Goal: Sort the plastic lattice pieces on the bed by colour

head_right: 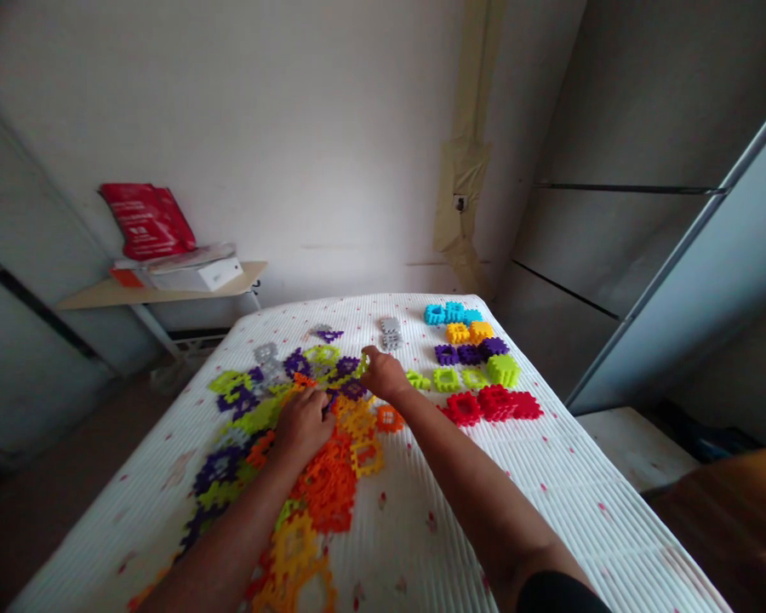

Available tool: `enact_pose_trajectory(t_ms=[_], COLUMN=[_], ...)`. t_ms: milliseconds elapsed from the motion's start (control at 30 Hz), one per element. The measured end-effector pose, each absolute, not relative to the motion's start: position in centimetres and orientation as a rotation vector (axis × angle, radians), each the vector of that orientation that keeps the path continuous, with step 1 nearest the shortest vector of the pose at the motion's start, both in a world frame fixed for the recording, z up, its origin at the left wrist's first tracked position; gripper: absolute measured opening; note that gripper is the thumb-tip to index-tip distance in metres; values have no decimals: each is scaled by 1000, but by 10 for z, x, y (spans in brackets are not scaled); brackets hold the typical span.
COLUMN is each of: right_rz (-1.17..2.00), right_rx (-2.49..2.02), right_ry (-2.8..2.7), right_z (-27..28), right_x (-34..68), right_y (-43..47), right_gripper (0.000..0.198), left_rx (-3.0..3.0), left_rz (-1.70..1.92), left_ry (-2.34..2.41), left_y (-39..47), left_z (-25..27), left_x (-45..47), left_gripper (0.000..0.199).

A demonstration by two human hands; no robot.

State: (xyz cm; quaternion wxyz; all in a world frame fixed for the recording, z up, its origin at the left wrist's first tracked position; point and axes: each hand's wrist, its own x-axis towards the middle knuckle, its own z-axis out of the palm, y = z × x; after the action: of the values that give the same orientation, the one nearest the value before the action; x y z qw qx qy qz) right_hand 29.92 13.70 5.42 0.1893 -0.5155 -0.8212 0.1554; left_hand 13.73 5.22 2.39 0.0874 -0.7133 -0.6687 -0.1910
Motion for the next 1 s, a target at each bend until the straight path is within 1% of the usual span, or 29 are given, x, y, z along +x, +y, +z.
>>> enact_pose_trajectory(t_ms=[67,100,233,300,433,667,733,767,833,933,1000], right_rz=[553,664,1347,1537,1630,1616,1533,1424,1059,455,235], right_rx=[-1391,-1340,-965,-826,-757,-767,-814,-864,-945,-918,-888], right_ry=[-2257,-2201,-1692,-1474,-1288,-1256,-1369,-1462,-1691,-2010,-2201], right_z=[55,55,55,54,50,34,30,29,30,40,48], right_x=[302,302,298,294,288,280,281,283,288,299,304], right_y=[135,133,116,108,97,94,95,96,98,100,98], right_gripper=[43,41,36,38,40,40,36,34,34,37,35], left_rx=[-2127,-2124,-2135,-2195,-2289,-2316,-2305,-2293,-2270,-2281,-2314], left_rz=[-597,-623,-876,-1025,-1131,-1215,-1235,-1247,-1266,-1268,-1257], left_ry=[-1986,-1980,-1863,-1761,-1677,-1705,-1739,-1763,-1812,-1855,-1864], left_y=[52,51,48,47,46,48,49,49,50,50,49], left_z=[24,24,28,31,32,25,24,23,24,24,24], left_x=[137,137,137,137,137,135,134,135,135,135,136], left_gripper=[14,16,21,20,24,20,20,21,24,25,25])
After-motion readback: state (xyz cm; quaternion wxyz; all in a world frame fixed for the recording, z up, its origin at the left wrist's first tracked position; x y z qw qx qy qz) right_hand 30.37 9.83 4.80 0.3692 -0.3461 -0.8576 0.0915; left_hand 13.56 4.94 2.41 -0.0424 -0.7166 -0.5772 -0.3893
